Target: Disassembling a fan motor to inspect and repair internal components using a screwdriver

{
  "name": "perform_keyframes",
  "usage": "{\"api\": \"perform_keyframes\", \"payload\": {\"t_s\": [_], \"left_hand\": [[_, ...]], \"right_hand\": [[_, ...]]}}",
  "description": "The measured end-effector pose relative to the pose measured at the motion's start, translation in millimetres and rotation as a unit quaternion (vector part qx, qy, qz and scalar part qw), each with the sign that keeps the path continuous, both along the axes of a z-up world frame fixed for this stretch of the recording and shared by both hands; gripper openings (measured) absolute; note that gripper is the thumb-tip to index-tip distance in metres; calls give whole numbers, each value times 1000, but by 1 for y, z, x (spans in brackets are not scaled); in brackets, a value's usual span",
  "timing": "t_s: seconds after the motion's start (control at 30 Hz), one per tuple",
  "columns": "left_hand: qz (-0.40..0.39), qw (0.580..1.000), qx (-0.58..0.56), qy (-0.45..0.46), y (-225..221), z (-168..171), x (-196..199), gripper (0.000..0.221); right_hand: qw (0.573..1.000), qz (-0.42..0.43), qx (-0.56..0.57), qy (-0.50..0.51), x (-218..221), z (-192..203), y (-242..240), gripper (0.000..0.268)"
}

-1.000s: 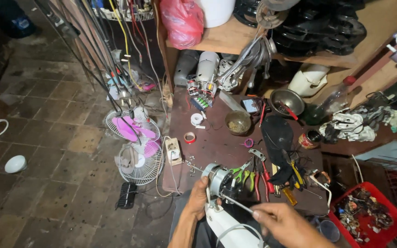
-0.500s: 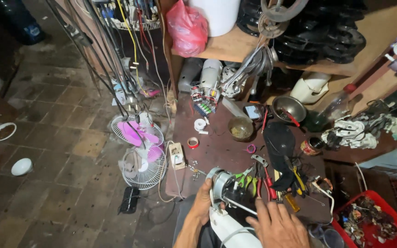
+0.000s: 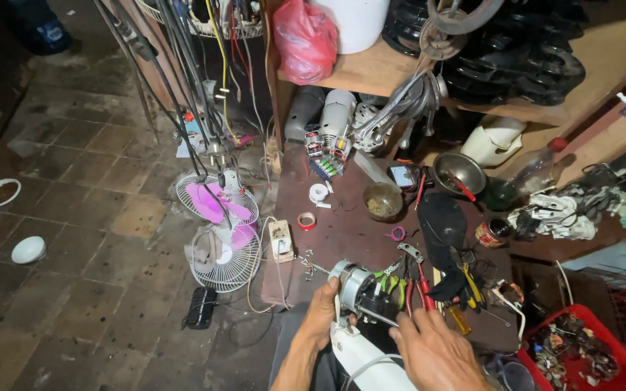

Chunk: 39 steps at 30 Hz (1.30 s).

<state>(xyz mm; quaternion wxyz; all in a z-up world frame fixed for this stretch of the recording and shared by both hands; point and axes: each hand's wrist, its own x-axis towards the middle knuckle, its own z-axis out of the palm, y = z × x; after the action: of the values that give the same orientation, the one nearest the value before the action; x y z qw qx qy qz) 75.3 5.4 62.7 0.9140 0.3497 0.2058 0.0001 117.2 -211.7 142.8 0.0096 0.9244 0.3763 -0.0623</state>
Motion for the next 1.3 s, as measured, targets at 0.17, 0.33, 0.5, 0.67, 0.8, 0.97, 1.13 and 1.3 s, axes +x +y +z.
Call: {"api": "perform_keyframes", "payload": {"t_s": [0.17, 0.33, 0.5, 0.67, 0.8, 0.97, 1.13, 1.3], "left_hand": [[-4, 1000, 9, -5, 1, 1, 0, 72], [-4, 1000, 14, -11, 2, -2, -2, 71], [2, 1000, 10, -10, 4, -5, -2, 67], [5, 1000, 6, 3, 3, 1, -3, 66], [2, 1000, 6, -6, 3, -3, -3, 65], [9, 1000, -10, -11, 2, -3, -1, 63], [7, 1000, 3, 1, 2, 1, -3, 62], [2, 1000, 9, -8, 4, 0, -1, 60]], "right_hand": [[988, 74, 70, -120, -12, 4, 15, 15], [996, -84, -32, -29, -11, 2, 25, 30], [998, -48, -11, 35, -13, -1, 28, 24], [988, -5, 79, -134, -20, 8, 38, 11], [996, -83, -2, -30, -16, -5, 36, 25], [994, -72, -41, 66, -16, 1, 38, 23], [993, -78, -14, -88, -21, 4, 45, 15], [996, -88, -18, 19, -18, 5, 49, 20]]}}
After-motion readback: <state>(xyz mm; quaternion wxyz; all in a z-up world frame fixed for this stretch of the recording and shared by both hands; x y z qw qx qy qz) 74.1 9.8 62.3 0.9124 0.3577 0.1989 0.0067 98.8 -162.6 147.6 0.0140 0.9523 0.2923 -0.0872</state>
